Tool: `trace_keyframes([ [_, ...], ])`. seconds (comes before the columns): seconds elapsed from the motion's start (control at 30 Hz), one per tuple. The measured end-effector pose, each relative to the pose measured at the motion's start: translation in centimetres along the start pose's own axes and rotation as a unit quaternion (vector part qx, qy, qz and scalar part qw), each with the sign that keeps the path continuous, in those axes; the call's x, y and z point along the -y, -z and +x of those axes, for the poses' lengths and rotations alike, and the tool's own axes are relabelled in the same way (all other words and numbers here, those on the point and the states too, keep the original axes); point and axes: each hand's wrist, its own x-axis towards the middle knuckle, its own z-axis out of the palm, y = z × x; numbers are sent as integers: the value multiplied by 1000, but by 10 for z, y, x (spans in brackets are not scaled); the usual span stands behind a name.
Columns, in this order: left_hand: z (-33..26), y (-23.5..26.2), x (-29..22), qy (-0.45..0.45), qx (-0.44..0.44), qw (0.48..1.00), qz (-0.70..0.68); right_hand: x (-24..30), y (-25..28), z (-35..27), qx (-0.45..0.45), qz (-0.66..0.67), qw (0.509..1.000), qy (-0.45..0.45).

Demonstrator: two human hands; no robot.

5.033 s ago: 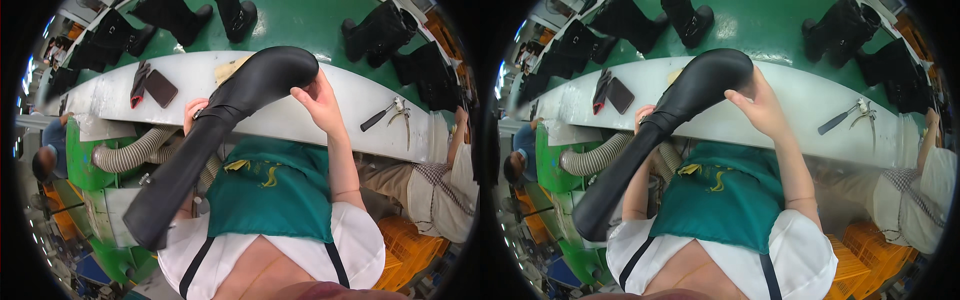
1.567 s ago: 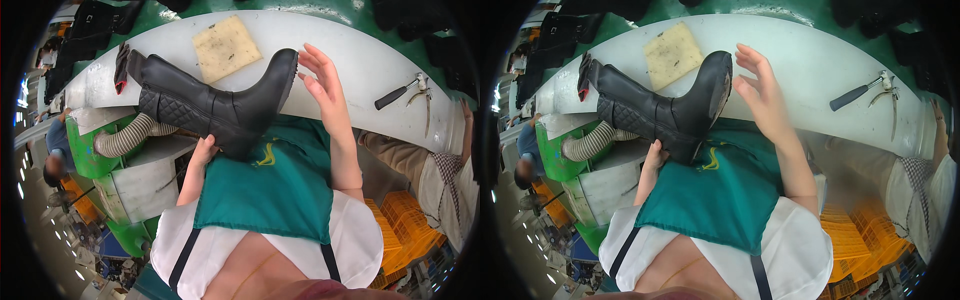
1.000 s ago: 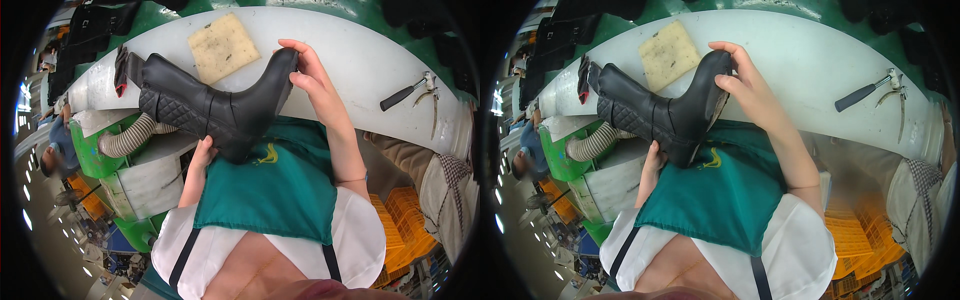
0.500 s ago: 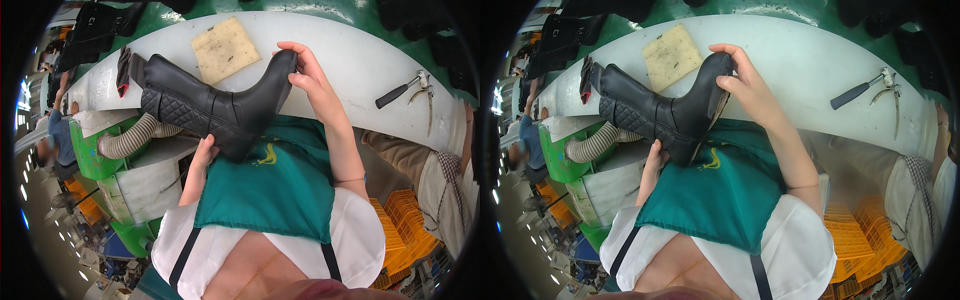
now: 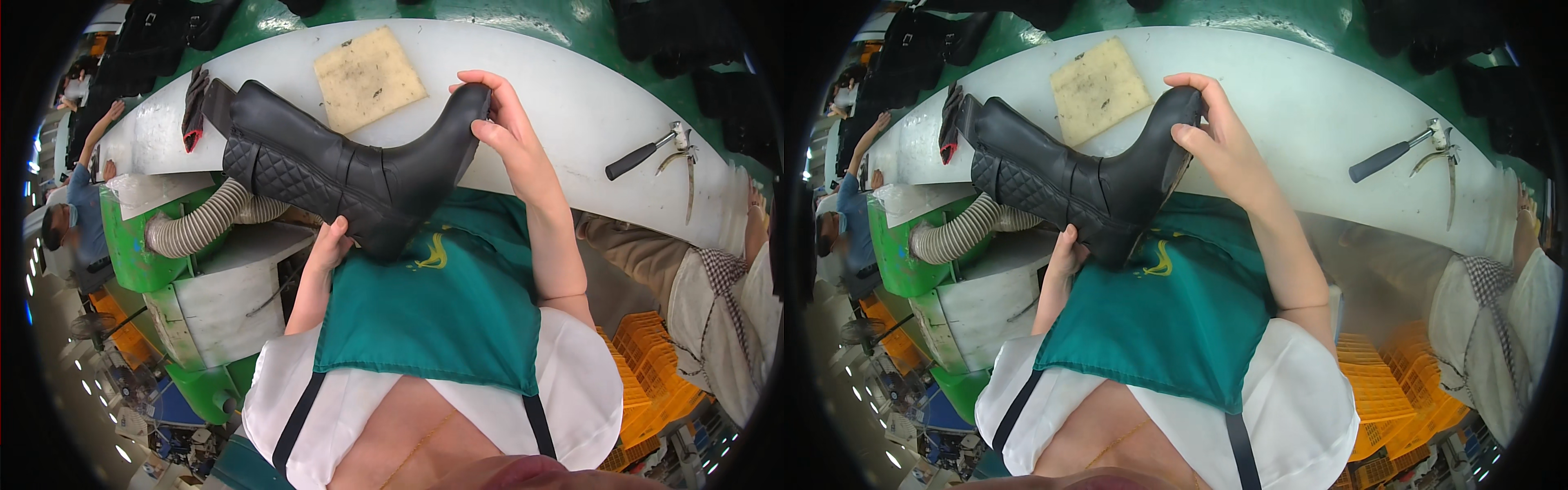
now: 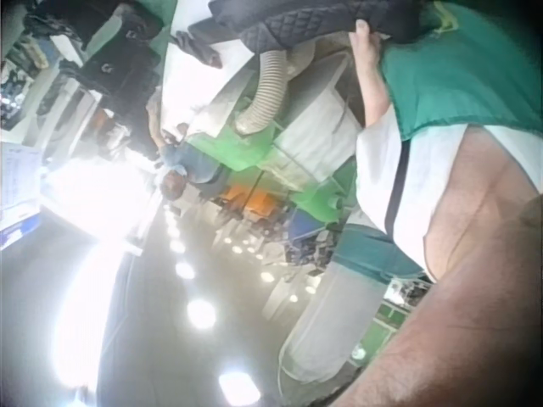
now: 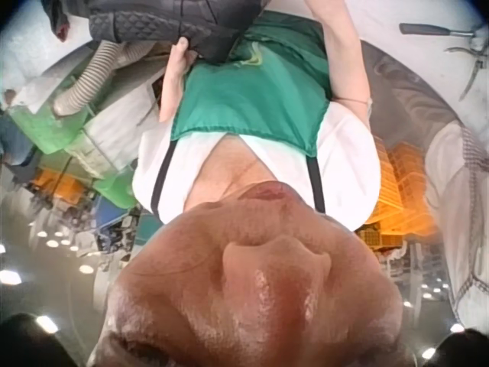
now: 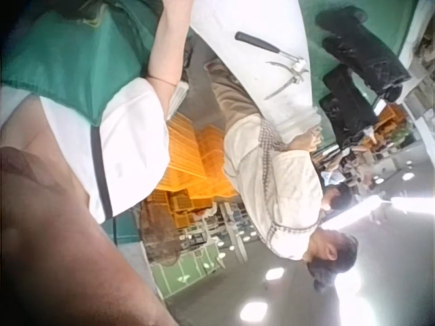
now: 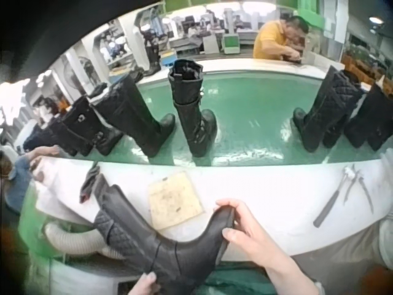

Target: The person picks up black boots from a conveyor belt, turns them over to view the soles, and places them back on the belt. This is repeated for multiple boots throughout the clip.

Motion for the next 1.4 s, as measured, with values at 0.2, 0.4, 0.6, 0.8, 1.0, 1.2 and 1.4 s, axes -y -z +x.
trace_keyframes([
  [0.2,0,-4,-1,1,-3,1000,1,0,2,3,2,6,1000,13],
  [0.4,0,3,0,14,14,1000,-6,-1,1,3,-3,4,1000,13],
  [0.6,0,3,0,7,17,1000,-13,-2,2,3,-3,-3,1000,23],
  [0.8,-4,-3,-1,-7,-16,1000,1,-7,9,3,-2,-26,999,31],
  [1.0,-5,-21,-15,-32,-41,998,21,-10,21,-18,-112,-71,983,129],
  [1.2,5,-42,-42,-60,-12,996,69,2,58,-77,130,59,989,-31],
  [1.4,31,-63,-67,-3,-57,998,-22,-28,17,-109,324,-268,894,-156],
])
